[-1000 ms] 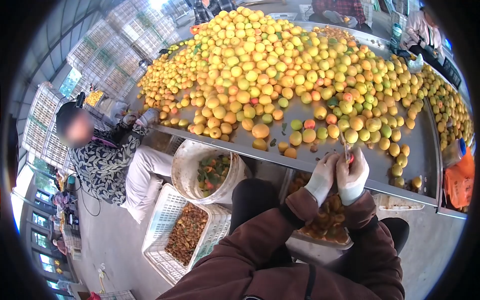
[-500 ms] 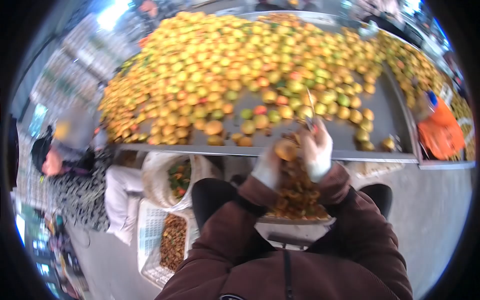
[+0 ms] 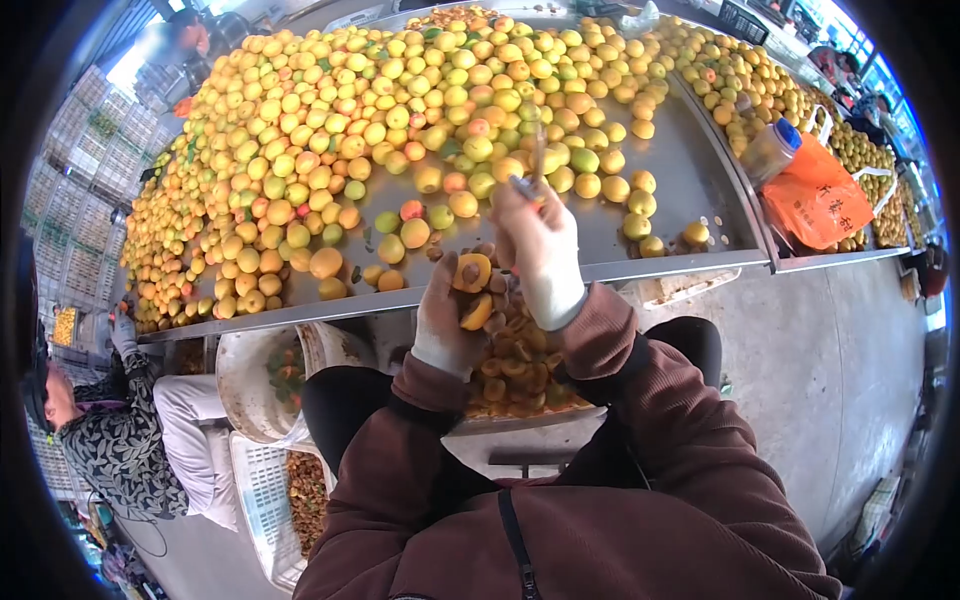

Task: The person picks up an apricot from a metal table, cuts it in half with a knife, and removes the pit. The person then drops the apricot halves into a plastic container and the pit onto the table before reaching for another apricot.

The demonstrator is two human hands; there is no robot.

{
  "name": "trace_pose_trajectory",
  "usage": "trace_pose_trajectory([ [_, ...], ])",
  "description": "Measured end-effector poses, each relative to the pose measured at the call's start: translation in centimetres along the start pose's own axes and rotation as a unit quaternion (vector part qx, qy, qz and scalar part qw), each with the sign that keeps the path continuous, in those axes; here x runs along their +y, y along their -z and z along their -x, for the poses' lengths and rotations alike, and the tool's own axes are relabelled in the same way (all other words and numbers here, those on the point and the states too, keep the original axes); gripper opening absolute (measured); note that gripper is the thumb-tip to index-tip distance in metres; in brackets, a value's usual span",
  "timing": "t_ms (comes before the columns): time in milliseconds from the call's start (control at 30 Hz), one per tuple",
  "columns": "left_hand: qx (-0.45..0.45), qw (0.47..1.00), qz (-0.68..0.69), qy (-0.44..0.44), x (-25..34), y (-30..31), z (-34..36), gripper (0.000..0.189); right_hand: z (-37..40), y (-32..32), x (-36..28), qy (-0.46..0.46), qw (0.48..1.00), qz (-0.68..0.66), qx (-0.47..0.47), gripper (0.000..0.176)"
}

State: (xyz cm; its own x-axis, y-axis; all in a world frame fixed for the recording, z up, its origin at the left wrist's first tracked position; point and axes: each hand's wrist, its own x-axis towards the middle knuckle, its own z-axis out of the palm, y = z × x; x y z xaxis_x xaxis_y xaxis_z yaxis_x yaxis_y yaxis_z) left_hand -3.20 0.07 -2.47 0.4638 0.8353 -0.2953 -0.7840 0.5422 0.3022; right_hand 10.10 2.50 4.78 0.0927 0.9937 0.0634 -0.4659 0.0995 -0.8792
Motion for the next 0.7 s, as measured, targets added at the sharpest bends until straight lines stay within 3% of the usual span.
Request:
trace_pose_trajectory([
  [67, 0.041, 0.982, -0.178, -0.055, -0.1, -2.1, 0.9, 0.044, -0.4, 0.2, -0.8, 0.027, 0.999, 0.021, -0.041, 0.035],
  [100, 0.082, 0.978, -0.182, -0.061, -0.3, -2.8, 1.2, 0.047, -0.4, 0.2, -1.1, 0.027, 0.999, 0.023, -0.036, 0.035],
  [200, 0.041, 0.971, -0.227, -0.069, -0.8, -2.8, 1.0, 0.046, -0.4, -0.2, -1.2, 0.015, 0.999, -0.026, -0.030, 0.041],
  [267, 0.041, 0.972, -0.224, -0.061, -1.2, -3.0, 1.1, 0.046, -0.3, -0.5, -1.0, 0.058, 0.996, -0.003, -0.061, 0.041],
  [400, 0.040, 0.971, -0.235, -0.036, -1.2, -2.7, 1.3, 0.044, 0.7, -1.9, -1.1, 0.085, 0.994, 0.067, -0.013, 0.035],
  [433, 0.040, 0.971, -0.234, -0.036, -1.8, -1.8, 0.8, 0.044, 0.4, -0.6, -0.6, 0.050, 0.996, 0.043, -0.056, 0.013],
  [467, 0.042, 0.858, -0.445, -0.254, -2.7, -0.6, 0.1, 0.043, 0.7, -0.8, -0.6, 0.050, 0.996, 0.043, -0.056, 0.013],
  [500, 0.040, 0.655, -0.609, -0.445, -3.4, 0.5, -0.4, 0.042, 1.2, -1.1, -0.7, 0.050, 0.993, 0.086, -0.059, 0.012],
  [533, 0.041, 0.655, -0.609, -0.445, -3.1, 0.0, 0.0, 0.042, 1.5, -1.3, -0.7, 0.050, 0.989, 0.129, -0.061, 0.012],
  [600, 0.045, 0.891, -0.400, -0.211, -2.0, -1.8, 1.5, 0.041, 0.7, -0.5, -0.1, 0.063, 0.982, 0.157, -0.079, 0.010],
  [667, 0.036, 0.903, -0.394, -0.165, -1.3, -1.8, 1.7, 0.041, 0.1, -0.3, -0.4, 0.003, 0.994, 0.019, -0.109, 0.010],
  [700, 0.026, 0.913, -0.389, -0.119, -1.1, -1.9, 1.7, 0.041, -0.3, -0.1, 0.6, -0.022, 0.988, -0.121, -0.098, 0.017],
])
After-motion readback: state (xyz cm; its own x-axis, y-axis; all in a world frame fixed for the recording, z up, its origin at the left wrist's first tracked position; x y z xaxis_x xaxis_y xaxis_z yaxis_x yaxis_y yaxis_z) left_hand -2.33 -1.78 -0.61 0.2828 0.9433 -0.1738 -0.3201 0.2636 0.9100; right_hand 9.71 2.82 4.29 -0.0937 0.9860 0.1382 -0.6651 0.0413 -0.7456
